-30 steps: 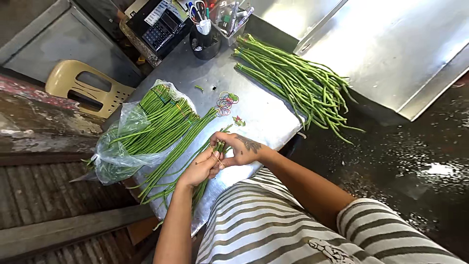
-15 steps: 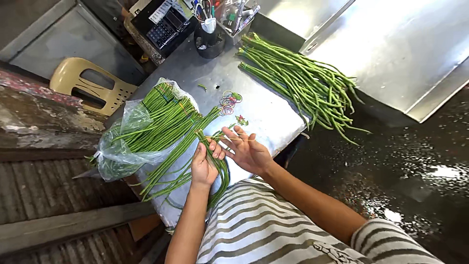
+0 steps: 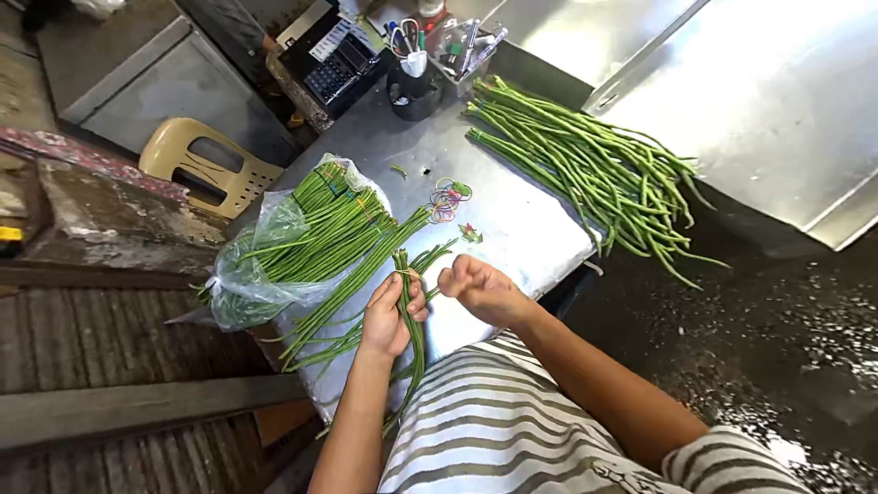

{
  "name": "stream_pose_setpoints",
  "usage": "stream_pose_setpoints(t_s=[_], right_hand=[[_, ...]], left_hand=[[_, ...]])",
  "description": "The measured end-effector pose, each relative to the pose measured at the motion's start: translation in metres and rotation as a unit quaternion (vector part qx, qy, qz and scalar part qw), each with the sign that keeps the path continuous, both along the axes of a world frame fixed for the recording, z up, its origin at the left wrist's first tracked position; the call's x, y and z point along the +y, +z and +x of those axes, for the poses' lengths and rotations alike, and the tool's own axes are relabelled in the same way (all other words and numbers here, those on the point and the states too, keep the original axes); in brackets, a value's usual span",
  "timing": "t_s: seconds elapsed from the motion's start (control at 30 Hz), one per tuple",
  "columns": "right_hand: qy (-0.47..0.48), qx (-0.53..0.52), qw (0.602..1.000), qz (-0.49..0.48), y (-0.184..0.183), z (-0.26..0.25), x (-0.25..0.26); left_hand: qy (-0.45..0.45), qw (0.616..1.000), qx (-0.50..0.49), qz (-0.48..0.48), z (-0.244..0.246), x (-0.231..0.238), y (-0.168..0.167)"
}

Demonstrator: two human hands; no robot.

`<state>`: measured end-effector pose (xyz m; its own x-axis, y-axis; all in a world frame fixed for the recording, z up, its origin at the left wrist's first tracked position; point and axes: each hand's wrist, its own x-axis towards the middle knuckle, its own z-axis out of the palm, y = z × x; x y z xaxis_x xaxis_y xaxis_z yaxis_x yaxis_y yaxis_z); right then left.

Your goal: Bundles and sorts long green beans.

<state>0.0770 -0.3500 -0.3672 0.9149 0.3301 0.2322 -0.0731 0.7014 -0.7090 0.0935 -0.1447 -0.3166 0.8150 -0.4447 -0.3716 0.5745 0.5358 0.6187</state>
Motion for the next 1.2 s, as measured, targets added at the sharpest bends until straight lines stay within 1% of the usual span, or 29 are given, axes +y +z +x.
stream_pose_setpoints(t_s=[0.03,0.07,0.1,0.17,0.23,0.27,0.3,0.33,0.37,0.4,0.43,0.47,0.5,0.53,0.57,0.63,0.7,0.77,0.83,0.9,0.93,0.97,1.0,1.03,1.07,1.1,1.13,1.17,1.2], right_hand=[[-0.002,0.054,0.996,0.063,-0.004,0.0,0.001],[0.008,0.076,0.992,0.105,-0.008,0.002,-0.001],[0.021,0.078,0.99,0.113,-0.007,0.008,-0.004],[0.035,0.032,0.998,0.047,0.007,0.021,-0.007],[0.019,-0.078,0.992,-0.098,0.036,0.034,-0.01],[-0.014,-0.162,0.965,-0.208,0.053,0.036,-0.012],[-0.059,-0.249,0.909,-0.329,0.067,0.034,-0.013],[-0.087,-0.313,0.85,-0.415,0.076,0.029,-0.012],[-0.092,-0.353,0.818,-0.446,0.078,0.023,-0.009],[-0.074,-0.355,0.835,-0.414,0.072,0.015,-0.007],[-0.045,-0.318,0.888,-0.329,0.058,0.008,-0.004],[-0.013,-0.247,0.947,-0.205,0.04,0.003,-0.001],[0.015,-0.159,0.984,-0.081,0.023,-0.002,0.004],[0.032,-0.076,0.996,0.019,0.009,-0.008,0.008],[0.031,-0.004,0.995,0.09,0.003,-0.012,0.012],[0.013,0.09,0.986,0.14,0.003,-0.014,0.023],[0.001,0.094,0.989,0.115,0.006,-0.007,0.028],[-0.024,0.056,0.996,0.064,0.014,0.006,0.025],[-0.048,0.006,0.999,-0.015,0.031,0.017,0.022],[-0.077,-0.063,0.987,-0.124,0.049,0.023,0.019],[-0.11,-0.122,0.964,-0.209,0.056,0.023,0.019],[-0.154,-0.194,0.918,-0.308,0.061,0.022,0.02],[-0.197,-0.259,0.862,-0.388,0.065,0.019,0.022],[-0.231,-0.314,0.813,-0.434,0.066,0.016,0.025],[-0.261,-0.356,0.776,-0.451,0.066,0.013,0.027],[-0.284,-0.378,0.757,-0.45,0.065,0.009,0.028],[-0.3,-0.379,0.758,-0.438,0.064,0.004,0.029],[-0.309,-0.365,0.774,-0.416,0.063,-0.001,0.028],[-0.311,-0.337,0.801,-0.385,0.063,-0.006,0.027]], left_hand=[[-0.008,0.998,-0.014,-0.062,-0.003,0.001,-0.005],[-0.025,0.994,-0.044,-0.096,-0.005,-0.001,-0.009],[-0.047,0.99,-0.09,-0.093,-0.005,-0.003,-0.013],[-0.098,0.976,-0.196,0.006,-0.005,-0.005,-0.013],[-0.138,0.928,-0.293,0.182,-0.003,-0.003,-0.006],[-0.145,0.894,-0.321,0.277,-0.002,-0.002,-0.001],[-0.145,0.868,-0.327,0.345,-0.001,-0.001,0.004],[-0.135,0.855,-0.314,0.389,-0.001,0.0,0.009],[-0.116,0.869,-0.279,0.392,-0.002,0.0,0.013],[-0.092,0.907,-0.216,0.35,-0.004,0.001,0.019],[-0.071,0.953,-0.142,0.259,-0.006,0.002,0.025],[-0.058,0.986,-0.073,0.136,-0.007,0.006,0.027],[-0.059,0.998,-0.026,0.017,-0.008,0.01,0.025],[-0.064,0.996,-0.003,-0.069,-0.009,0.012,0.02],[-0.066,0.991,-0.001,-0.116,-0.01,0.013,0.015],[-0.064,0.99,-0.038,-0.121,-0.012,0.01,0.007],[-0.072,0.99,-0.107,-0.051,-0.013,0.009,0.004],[-0.088,0.975,-0.19,0.074,-0.01,0.009,0.007],[-0.111,0.928,-0.271,0.231,-0.007,0.013,0.015],[-0.132,0.856,-0.334,0.372,-0.007,0.017,0.025],[-0.139,0.818,-0.356,0.429,-0.007,0.02,0.031],[-0.145,0.784,-0.377,0.471,-0.006,0.021,0.036],[-0.139,0.76,-0.393,0.499,-0.006,0.021,0.039],[-0.132,0.754,-0.392,0.511,-0.008,0.02,0.04],[-0.125,0.767,-0.379,0.503,-0.009,0.018,0.041],[-0.116,0.801,-0.346,0.475,-0.011,0.017,0.04],[-0.105,0.845,-0.297,0.432,-0.013,0.015,0.039],[-0.091,0.88,-0.255,0.391,-0.014,0.014,0.037],[-0.077,0.899,-0.229,0.365,-0.015,0.013,0.035]])
